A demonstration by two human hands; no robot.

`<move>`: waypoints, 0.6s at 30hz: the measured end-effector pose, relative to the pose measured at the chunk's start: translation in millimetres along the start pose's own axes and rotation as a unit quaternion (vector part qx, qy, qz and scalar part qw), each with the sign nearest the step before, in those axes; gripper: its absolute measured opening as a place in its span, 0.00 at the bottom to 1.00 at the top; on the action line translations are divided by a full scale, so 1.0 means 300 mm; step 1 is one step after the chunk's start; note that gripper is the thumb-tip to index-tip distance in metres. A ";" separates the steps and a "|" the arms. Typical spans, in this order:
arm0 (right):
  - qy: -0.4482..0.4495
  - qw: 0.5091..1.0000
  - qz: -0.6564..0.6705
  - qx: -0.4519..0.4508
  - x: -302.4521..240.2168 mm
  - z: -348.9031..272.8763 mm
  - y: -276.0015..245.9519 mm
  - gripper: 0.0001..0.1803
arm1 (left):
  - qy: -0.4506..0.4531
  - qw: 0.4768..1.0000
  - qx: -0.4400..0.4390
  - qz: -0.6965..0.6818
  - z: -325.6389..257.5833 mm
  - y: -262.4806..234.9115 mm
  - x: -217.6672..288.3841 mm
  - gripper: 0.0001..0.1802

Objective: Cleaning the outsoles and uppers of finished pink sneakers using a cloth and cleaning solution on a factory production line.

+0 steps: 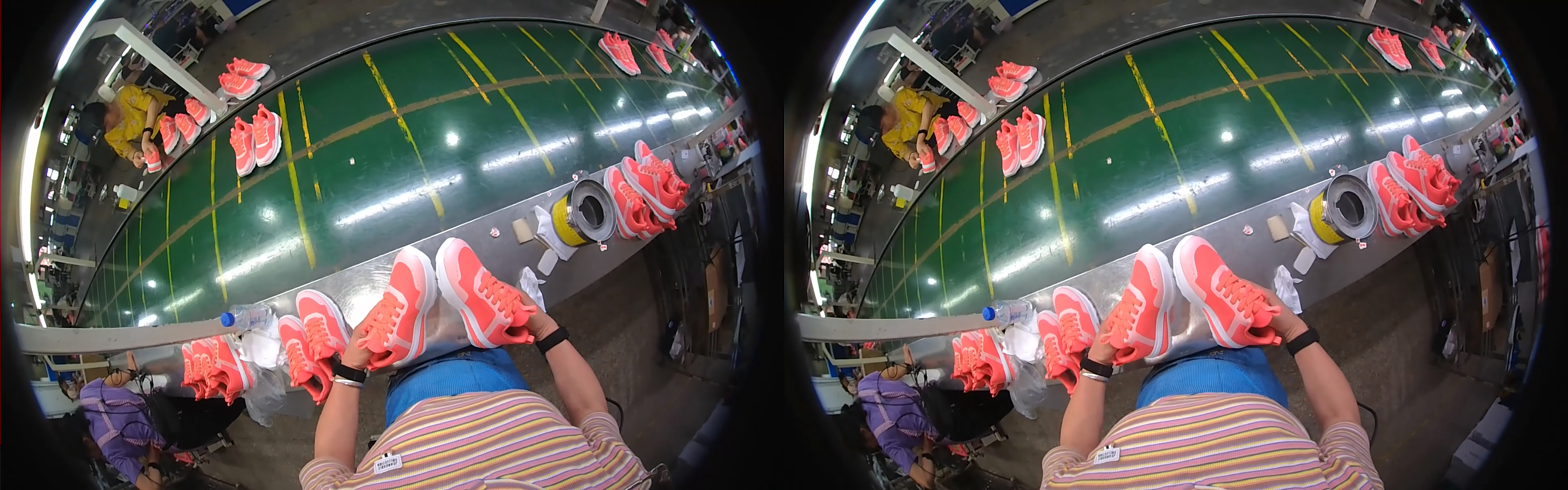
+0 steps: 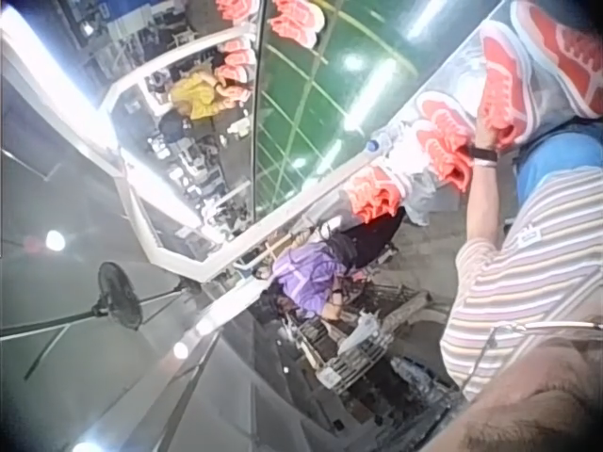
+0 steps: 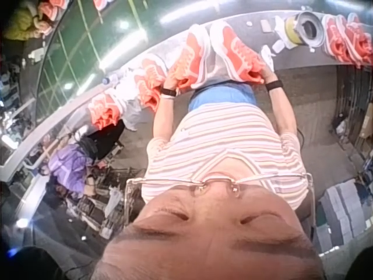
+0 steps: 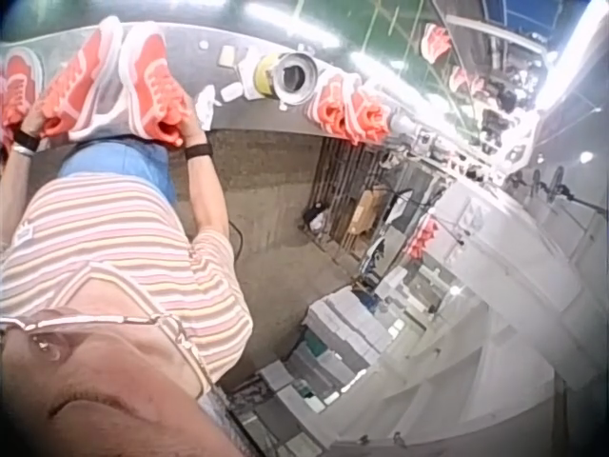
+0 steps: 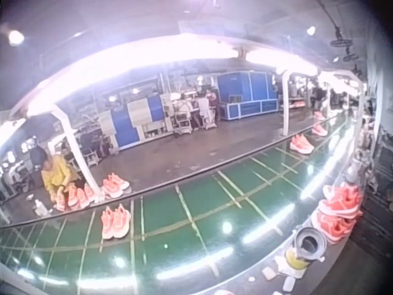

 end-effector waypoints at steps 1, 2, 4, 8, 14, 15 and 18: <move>-0.025 0.998 -0.049 -0.012 -0.020 0.002 0.003 0.26 | 0.000 1.000 -0.001 0.000 0.000 0.015 0.013 0.25; -0.026 0.998 -0.050 -0.011 -0.029 -0.002 0.002 0.26 | 0.006 1.000 -0.003 0.019 0.000 0.031 0.030 0.27; -0.034 0.995 -0.090 0.007 -0.071 -0.015 0.020 0.29 | 0.013 0.999 -0.003 0.038 -0.006 0.046 0.057 0.30; -0.039 0.997 -0.061 0.001 -0.068 -0.031 0.017 0.32 | 0.012 0.996 -0.014 0.086 -0.018 0.056 0.091 0.34; -0.081 0.993 -0.087 0.009 -0.063 -0.035 0.015 0.38 | 0.040 0.991 -0.005 0.124 -0.032 0.078 0.141 0.36; -0.090 0.991 -0.098 0.019 -0.062 -0.034 0.012 0.39 | 0.045 0.991 0.000 0.123 -0.036 0.076 0.141 0.36; -0.116 0.982 -0.139 0.053 -0.062 -0.038 0.017 0.40 | 0.057 0.985 0.037 0.160 -0.040 0.051 0.121 0.35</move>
Point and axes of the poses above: each hand's wrist, its own z-axis towards the middle knuckle, its own y-axis out of the palm, x = y × z, the point moved 8 cm from there along z, towards the middle knuckle, and after that the axes turned 1 degree about -x, right-handed, at the moved point
